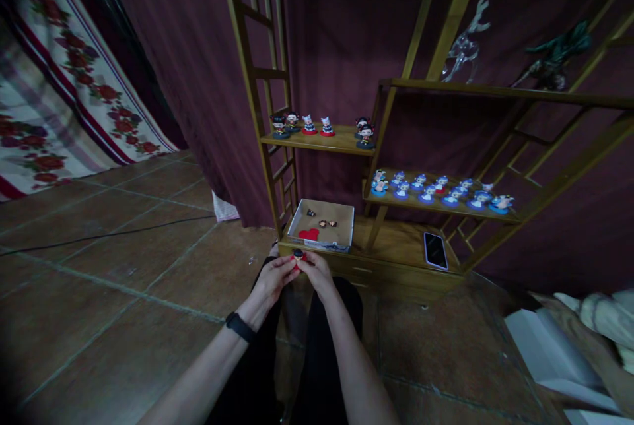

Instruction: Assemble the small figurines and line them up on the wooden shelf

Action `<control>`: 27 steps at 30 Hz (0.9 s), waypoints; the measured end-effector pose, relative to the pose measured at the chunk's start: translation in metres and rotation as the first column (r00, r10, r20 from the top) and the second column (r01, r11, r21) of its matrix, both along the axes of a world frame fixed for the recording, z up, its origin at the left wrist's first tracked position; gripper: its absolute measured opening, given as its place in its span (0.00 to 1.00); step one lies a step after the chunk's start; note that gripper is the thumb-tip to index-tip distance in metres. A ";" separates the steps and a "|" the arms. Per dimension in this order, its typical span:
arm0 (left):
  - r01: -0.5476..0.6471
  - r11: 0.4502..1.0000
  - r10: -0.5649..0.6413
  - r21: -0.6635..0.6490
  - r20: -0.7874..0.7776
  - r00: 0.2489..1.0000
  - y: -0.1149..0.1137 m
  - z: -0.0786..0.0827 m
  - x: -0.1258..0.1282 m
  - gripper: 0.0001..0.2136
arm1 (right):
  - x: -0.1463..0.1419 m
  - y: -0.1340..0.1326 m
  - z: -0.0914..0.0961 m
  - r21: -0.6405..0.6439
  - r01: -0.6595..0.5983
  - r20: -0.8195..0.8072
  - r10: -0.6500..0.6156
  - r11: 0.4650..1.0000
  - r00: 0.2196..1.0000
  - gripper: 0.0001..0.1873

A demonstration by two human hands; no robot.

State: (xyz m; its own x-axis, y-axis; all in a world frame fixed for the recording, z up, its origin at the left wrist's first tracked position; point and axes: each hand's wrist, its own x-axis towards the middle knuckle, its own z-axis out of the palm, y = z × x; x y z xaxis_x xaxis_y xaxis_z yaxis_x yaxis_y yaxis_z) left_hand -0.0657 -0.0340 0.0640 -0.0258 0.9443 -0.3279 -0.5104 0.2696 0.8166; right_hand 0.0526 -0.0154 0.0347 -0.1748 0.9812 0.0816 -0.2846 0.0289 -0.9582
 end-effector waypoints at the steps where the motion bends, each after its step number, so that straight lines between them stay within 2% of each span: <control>1: 0.009 1.000 -0.009 0.001 0.001 1.000 -0.001 0.000 0.000 0.04 | 0.000 -0.001 0.001 -0.001 -0.015 -0.009 0.015 1.000 1.000 0.16; 5: 0.005 1.000 -0.005 -0.011 -0.017 1.000 -0.001 0.000 0.000 0.05 | 0.001 -0.006 0.004 -0.012 -0.054 -0.038 0.053 0.998 0.998 0.16; 11: 0.029 0.999 -0.029 -0.019 -0.002 1.000 -0.001 0.001 0.001 0.05 | 0.001 -0.010 0.009 -0.025 -0.036 -0.036 0.036 0.999 0.999 0.14; 17: 0.048 0.999 -0.048 -0.025 0.000 0.999 -0.004 0.003 0.000 0.05 | 0.003 -0.011 0.004 -0.039 -0.014 -0.003 0.014 0.999 1.000 0.14; 22: 0.054 0.998 -0.053 -0.034 0.018 0.998 -0.003 0.005 0.000 0.04 | 0.003 -0.012 0.002 -0.084 -0.033 -0.080 0.027 0.996 0.996 0.16; 27: 0.055 0.998 -0.054 -0.043 0.035 0.998 -0.003 0.004 0.001 0.05 | 0.002 -0.010 -0.002 -0.107 0.024 -0.057 -0.030 0.994 0.998 0.15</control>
